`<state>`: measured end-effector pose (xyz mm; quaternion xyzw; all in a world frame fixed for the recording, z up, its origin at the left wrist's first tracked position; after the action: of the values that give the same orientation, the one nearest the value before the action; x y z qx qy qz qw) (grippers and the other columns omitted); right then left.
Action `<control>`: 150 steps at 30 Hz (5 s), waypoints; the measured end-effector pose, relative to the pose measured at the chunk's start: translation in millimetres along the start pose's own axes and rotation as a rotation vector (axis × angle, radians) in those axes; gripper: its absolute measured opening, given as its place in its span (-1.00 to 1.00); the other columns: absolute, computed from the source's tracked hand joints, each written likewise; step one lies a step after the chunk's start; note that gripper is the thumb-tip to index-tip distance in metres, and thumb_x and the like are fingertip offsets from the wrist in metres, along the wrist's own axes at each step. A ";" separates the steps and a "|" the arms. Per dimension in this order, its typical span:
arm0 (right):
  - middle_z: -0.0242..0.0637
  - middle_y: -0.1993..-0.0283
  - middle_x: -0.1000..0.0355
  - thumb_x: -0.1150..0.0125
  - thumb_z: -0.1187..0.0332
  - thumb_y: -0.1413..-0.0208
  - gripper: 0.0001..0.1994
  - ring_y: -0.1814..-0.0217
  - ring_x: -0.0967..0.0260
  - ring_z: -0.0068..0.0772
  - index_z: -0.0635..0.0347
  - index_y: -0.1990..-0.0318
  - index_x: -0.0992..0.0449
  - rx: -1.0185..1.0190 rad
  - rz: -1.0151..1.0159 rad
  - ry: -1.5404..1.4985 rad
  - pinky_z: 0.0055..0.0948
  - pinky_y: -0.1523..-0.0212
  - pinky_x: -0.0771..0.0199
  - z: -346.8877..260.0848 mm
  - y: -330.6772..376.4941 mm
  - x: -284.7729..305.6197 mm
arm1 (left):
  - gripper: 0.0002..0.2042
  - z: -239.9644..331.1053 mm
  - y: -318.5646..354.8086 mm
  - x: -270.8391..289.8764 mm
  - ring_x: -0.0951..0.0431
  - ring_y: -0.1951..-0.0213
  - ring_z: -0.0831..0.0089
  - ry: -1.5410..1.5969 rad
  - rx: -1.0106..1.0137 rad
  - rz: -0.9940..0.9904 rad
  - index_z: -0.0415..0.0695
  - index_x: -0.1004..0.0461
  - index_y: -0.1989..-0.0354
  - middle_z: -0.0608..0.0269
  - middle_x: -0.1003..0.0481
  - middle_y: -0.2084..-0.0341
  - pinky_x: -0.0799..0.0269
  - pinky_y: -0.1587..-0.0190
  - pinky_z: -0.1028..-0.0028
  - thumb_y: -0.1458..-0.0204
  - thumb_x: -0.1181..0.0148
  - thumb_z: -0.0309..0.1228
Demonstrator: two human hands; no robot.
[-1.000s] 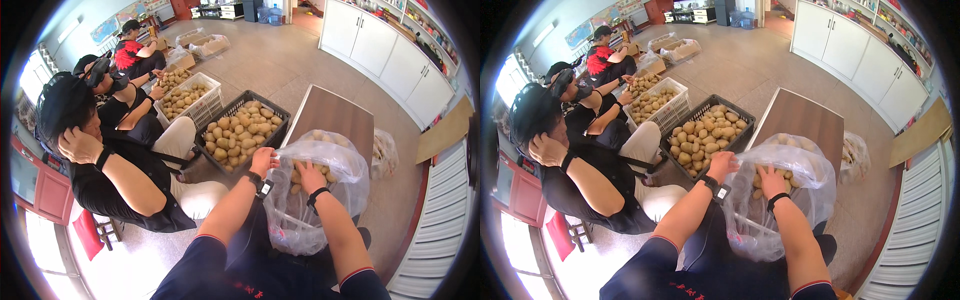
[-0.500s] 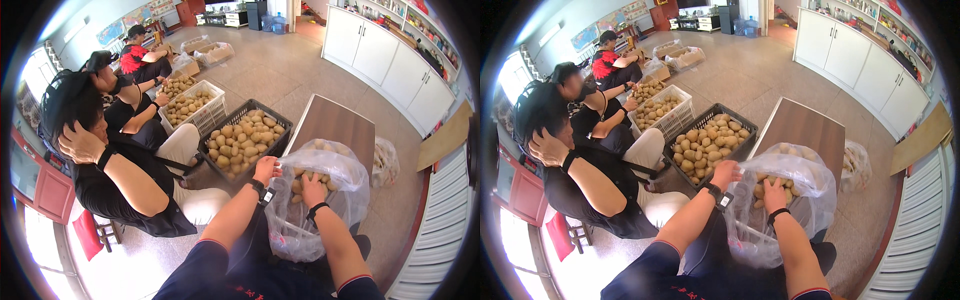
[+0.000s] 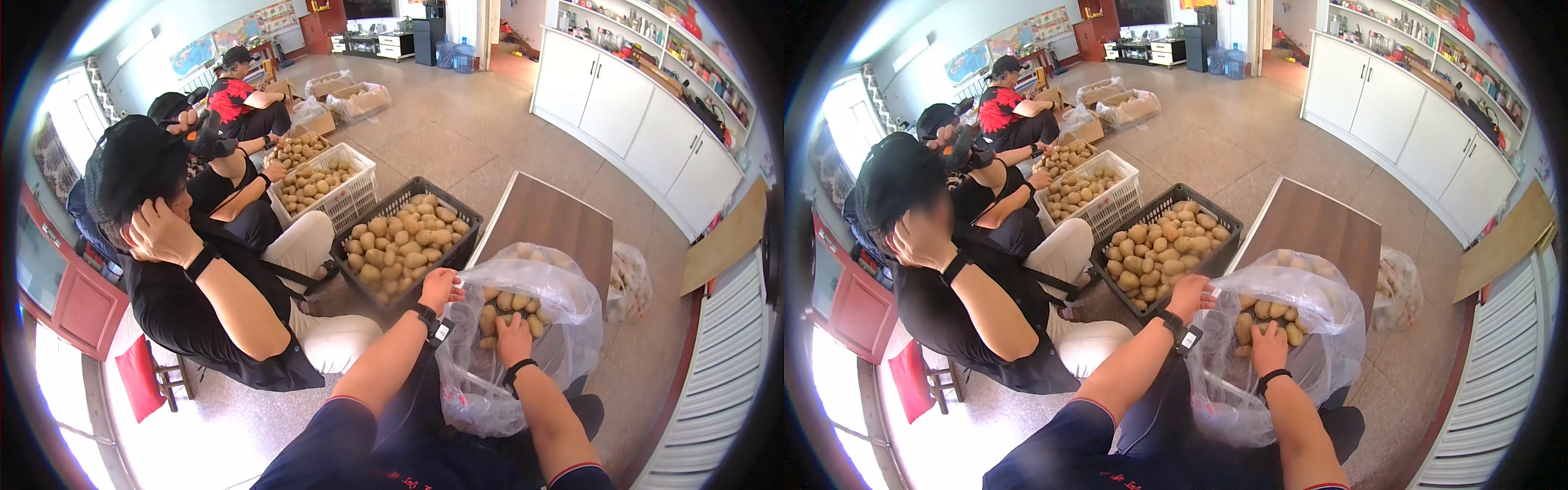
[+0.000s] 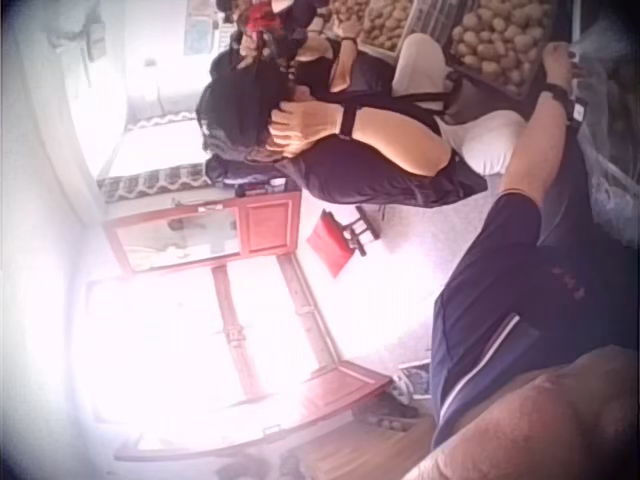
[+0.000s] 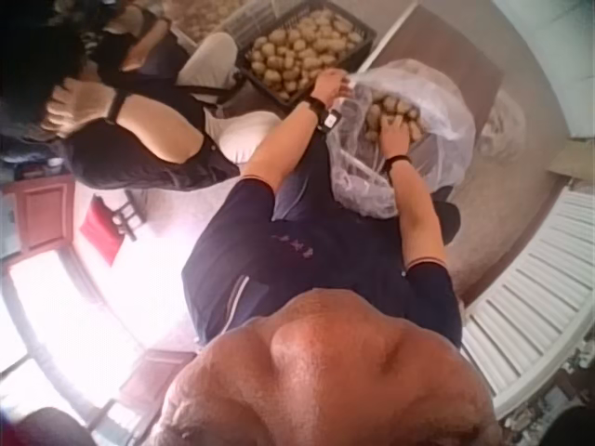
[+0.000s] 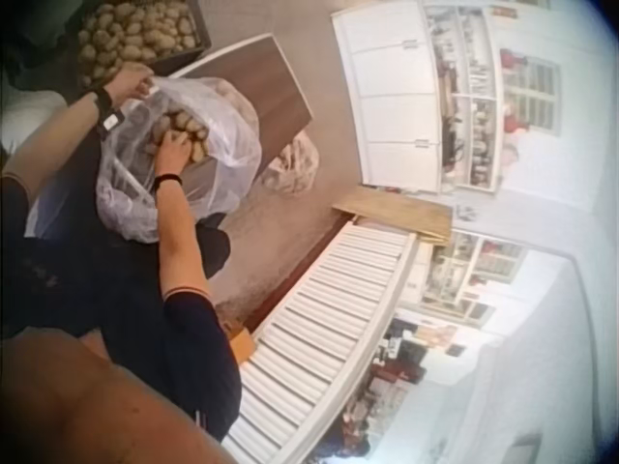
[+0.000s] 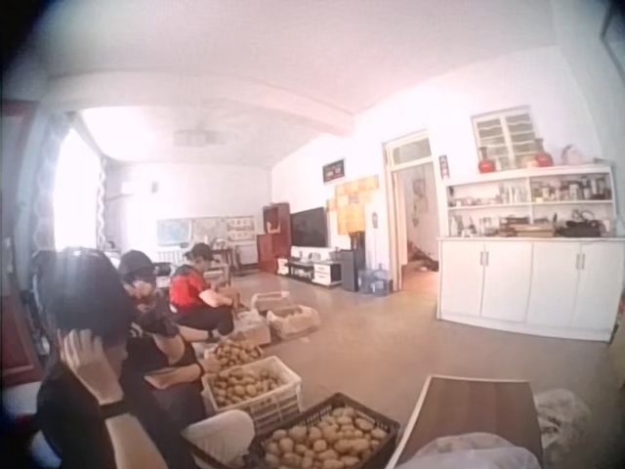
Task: The person sorts potatoes from a large plastic bag by picking them up and placing them into a black plastic crate.
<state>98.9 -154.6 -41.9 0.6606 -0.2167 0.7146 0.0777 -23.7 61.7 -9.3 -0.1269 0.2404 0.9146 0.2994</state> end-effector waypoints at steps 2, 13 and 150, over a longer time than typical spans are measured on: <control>-0.02 -0.10 -0.23 -0.11 0.43 -0.02 -0.62 0.07 -0.38 0.03 -0.08 -0.05 -0.44 -0.025 -0.031 -0.015 -0.18 0.20 -0.51 -6.1 9.1 1.9 | -0.70 -0.5 1.3 2.2 -0.54 0.37 0.27 -0.001 -0.001 0.010 -0.26 -0.34 0.03 0.07 -0.43 0.21 -0.56 0.37 0.35 -0.19 -0.02 -0.30; 0.06 -0.17 -0.22 -0.15 0.40 -0.03 -0.60 0.13 -0.46 0.09 -0.10 -0.08 -0.40 -0.055 -0.071 -0.077 -0.15 0.24 -0.54 -5.3 26.6 12.3 | -0.77 -1.6 6.3 -7.5 -0.54 0.47 0.35 -0.032 -0.020 0.025 -0.23 -0.37 0.13 0.16 -0.44 0.30 -0.54 0.47 0.37 -0.21 0.01 -0.32; 0.06 -0.13 -0.33 -0.26 0.33 0.02 -0.52 -0.13 -0.32 0.15 0.26 -0.08 -0.35 -0.101 -0.243 -0.522 -0.10 -0.11 -0.37 41.6 115.6 -2.8 | -0.70 -51.5 -55.5 62.3 -0.62 0.32 0.20 -1.623 -0.113 0.445 -0.21 -0.53 0.29 0.05 -0.59 0.41 -0.53 0.31 0.33 -0.04 -0.26 -0.18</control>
<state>91.1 -274.6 -67.1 0.8386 -0.1837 0.4941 0.1371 -34.5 104.6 -96.8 0.6054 -0.0762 0.7703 0.1854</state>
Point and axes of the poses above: each hand's wrist, its own y-axis away from the middle knuckle, its own x-axis out of the back of the hand, z = x × y, the point moved 1 cm from there along -y, towards the middle knuckle
